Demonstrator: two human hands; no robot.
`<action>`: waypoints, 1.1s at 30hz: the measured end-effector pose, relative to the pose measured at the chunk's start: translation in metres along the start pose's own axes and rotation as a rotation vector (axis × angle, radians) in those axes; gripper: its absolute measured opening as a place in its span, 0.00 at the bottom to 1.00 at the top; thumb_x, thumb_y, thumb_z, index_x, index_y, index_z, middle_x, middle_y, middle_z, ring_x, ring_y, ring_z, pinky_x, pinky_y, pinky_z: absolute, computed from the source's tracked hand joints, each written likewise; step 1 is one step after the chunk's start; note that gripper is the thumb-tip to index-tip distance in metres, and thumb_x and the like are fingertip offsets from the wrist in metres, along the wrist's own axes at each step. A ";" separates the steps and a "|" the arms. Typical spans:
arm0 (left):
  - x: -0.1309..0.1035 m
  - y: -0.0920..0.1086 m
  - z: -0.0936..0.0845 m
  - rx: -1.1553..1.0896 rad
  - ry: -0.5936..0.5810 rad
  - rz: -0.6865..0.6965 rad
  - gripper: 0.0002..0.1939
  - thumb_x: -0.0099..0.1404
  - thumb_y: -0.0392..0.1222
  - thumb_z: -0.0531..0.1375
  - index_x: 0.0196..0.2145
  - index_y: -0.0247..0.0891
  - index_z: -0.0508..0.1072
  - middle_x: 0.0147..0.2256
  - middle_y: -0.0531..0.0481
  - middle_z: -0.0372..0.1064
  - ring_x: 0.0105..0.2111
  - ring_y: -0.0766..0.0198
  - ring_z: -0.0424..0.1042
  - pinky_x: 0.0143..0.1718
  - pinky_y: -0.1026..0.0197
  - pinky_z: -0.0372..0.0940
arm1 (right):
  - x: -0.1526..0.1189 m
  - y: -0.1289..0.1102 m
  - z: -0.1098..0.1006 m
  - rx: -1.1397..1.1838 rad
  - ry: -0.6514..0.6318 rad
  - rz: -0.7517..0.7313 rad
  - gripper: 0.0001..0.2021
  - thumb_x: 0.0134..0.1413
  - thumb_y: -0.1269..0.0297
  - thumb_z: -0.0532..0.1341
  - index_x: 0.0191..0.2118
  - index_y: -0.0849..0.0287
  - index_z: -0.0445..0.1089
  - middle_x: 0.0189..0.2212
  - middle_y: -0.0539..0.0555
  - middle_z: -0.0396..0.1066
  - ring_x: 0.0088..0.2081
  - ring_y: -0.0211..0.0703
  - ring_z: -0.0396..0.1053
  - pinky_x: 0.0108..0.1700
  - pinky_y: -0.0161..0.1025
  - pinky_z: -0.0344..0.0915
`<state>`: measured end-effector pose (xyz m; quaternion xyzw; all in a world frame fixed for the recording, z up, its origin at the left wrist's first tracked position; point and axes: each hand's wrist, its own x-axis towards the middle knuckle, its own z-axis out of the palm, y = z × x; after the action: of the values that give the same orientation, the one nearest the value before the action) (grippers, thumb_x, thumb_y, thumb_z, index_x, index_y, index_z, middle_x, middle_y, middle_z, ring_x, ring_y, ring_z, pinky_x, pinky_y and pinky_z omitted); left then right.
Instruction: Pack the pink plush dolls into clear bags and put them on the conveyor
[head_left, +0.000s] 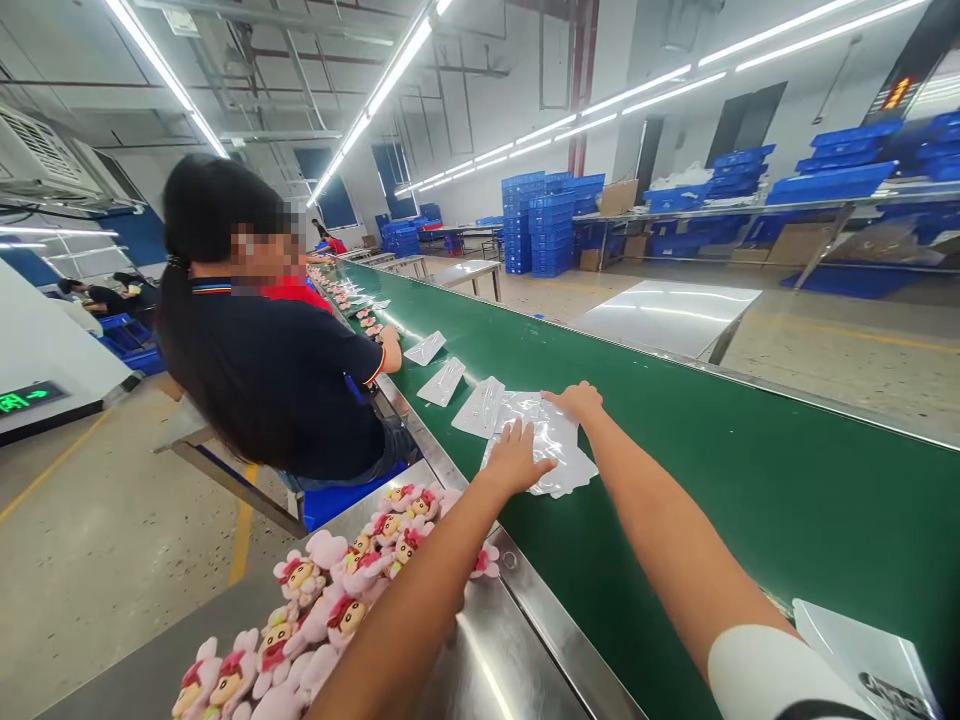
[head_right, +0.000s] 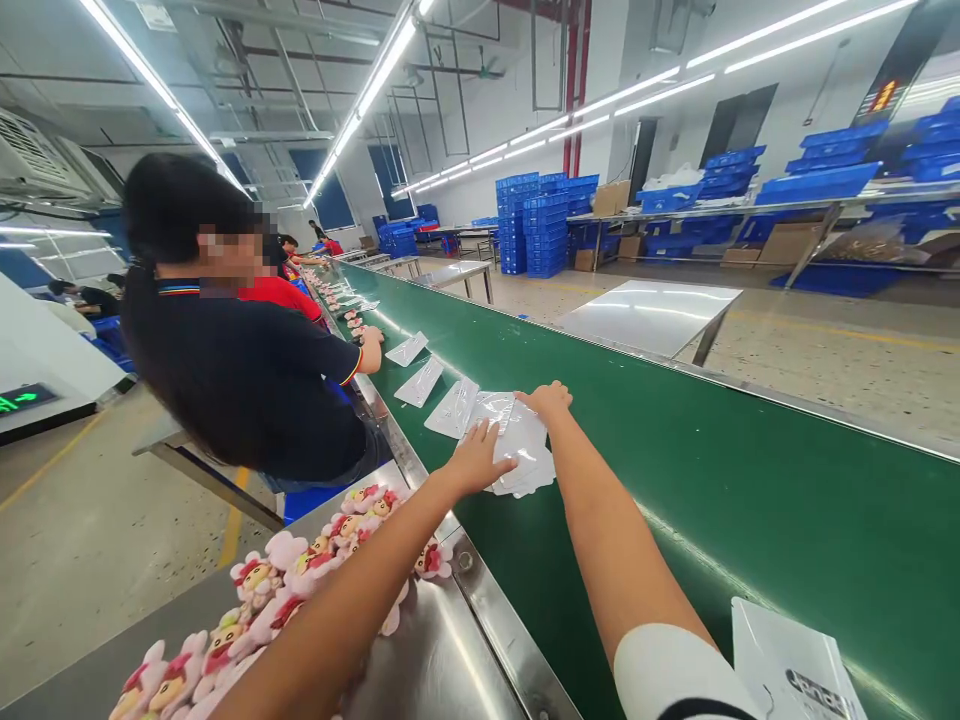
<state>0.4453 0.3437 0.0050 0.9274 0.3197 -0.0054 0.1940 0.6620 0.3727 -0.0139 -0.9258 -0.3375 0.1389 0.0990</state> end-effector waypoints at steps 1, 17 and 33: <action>0.012 0.004 0.006 0.006 -0.002 -0.013 0.44 0.59 0.61 0.48 0.63 0.30 0.38 0.65 0.38 0.25 0.63 0.44 0.28 0.58 0.39 0.37 | 0.000 0.000 0.000 -0.014 -0.005 -0.015 0.41 0.45 0.32 0.49 0.51 0.66 0.65 0.54 0.70 0.53 0.55 0.62 0.53 0.52 0.50 0.53; -0.039 0.030 0.079 0.127 0.066 -0.006 0.44 0.56 0.67 0.45 0.63 0.37 0.44 0.64 0.37 0.34 0.62 0.38 0.33 0.56 0.32 0.37 | -0.026 -0.001 0.006 -0.146 -0.216 -0.324 0.31 0.34 0.39 0.62 0.41 0.60 0.71 0.47 0.62 0.65 0.47 0.59 0.64 0.43 0.48 0.62; -0.108 0.060 0.103 0.085 0.198 0.017 0.41 0.56 0.64 0.50 0.61 0.37 0.52 0.62 0.36 0.45 0.61 0.40 0.44 0.57 0.35 0.43 | -0.079 0.037 -0.004 -0.115 -0.288 -0.530 0.31 0.31 0.42 0.65 0.43 0.55 0.65 0.40 0.54 0.69 0.38 0.47 0.68 0.29 0.35 0.59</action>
<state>0.4066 0.1991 -0.0545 0.9335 0.3288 0.0745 0.1220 0.6274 0.2929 -0.0059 -0.7805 -0.5849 0.2188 0.0305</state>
